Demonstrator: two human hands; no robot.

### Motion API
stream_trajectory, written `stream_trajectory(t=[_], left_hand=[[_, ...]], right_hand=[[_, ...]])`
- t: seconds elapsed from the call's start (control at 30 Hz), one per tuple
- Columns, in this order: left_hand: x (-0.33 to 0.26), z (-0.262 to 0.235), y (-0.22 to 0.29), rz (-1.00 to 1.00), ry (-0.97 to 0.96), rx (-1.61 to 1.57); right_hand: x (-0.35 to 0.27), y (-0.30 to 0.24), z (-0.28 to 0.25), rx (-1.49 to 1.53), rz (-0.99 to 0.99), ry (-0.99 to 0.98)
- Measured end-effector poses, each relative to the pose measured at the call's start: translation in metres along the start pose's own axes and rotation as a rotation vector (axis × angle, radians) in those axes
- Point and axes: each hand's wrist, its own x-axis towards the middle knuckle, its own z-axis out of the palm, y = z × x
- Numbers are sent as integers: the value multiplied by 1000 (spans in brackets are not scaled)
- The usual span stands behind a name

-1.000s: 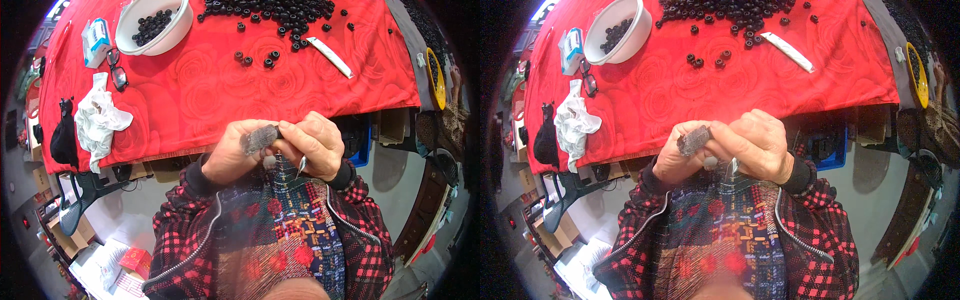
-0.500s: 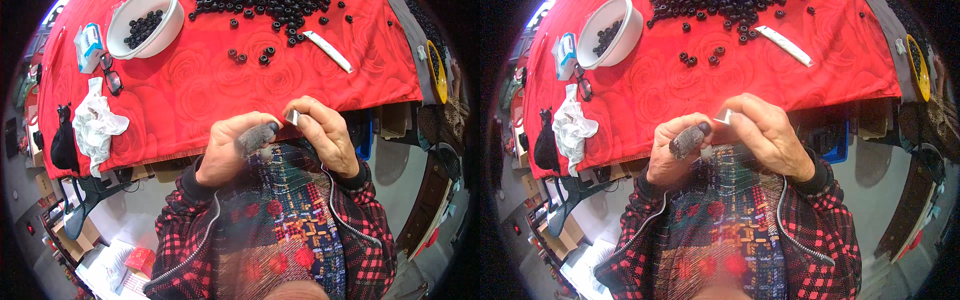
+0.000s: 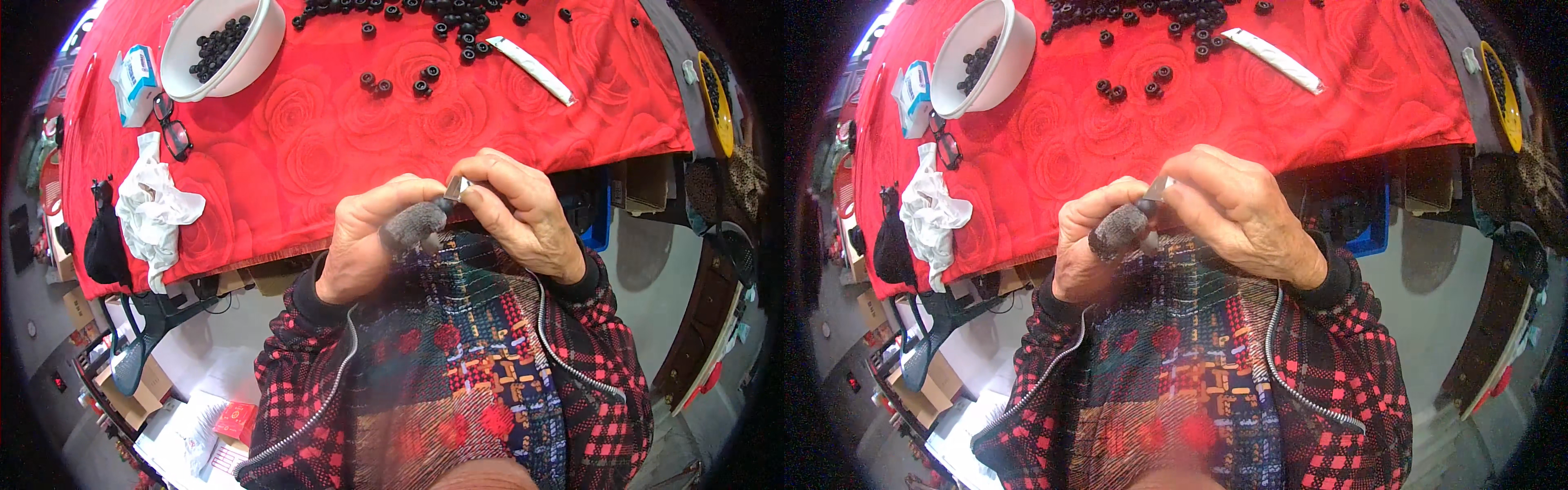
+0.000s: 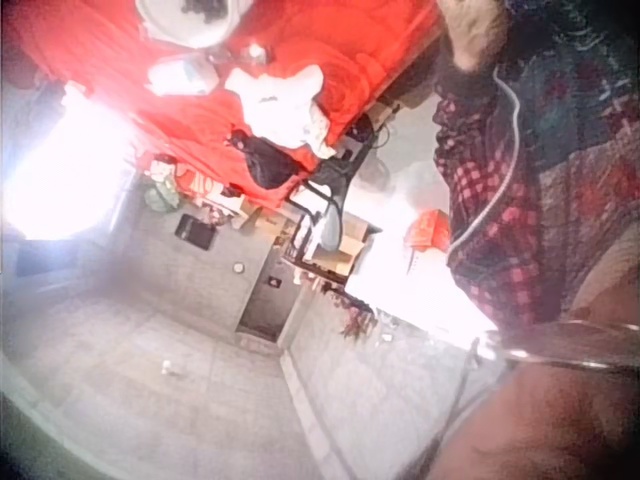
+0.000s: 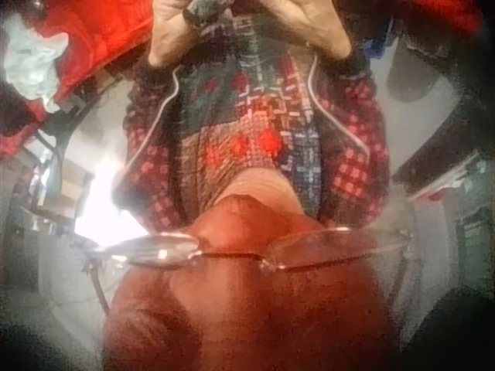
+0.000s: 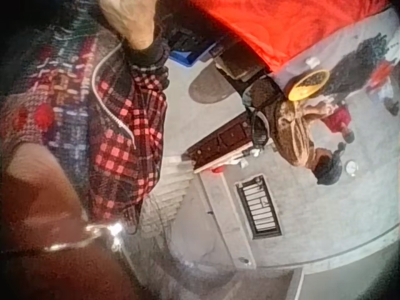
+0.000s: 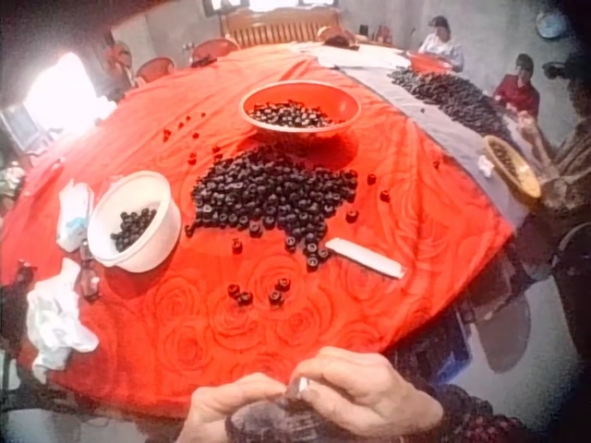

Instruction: The person sits at a table covered with a red cloth and uses a small knife to cut black olives one by one. They hold each olive in their left hand and slice it with the knife in their right hand, placing the cut pieces back onto the table.

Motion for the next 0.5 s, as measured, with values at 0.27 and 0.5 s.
stream_trajectory(t=[0.27, 0.5], left_hand=[[0, -1, -1, -60, 5, -94], [1, -3, -2, -71, -10, -97]], right_hand=[[1, 5, 0, -18, -43, 7], [1, 4, -3, -34, -21, -21]])
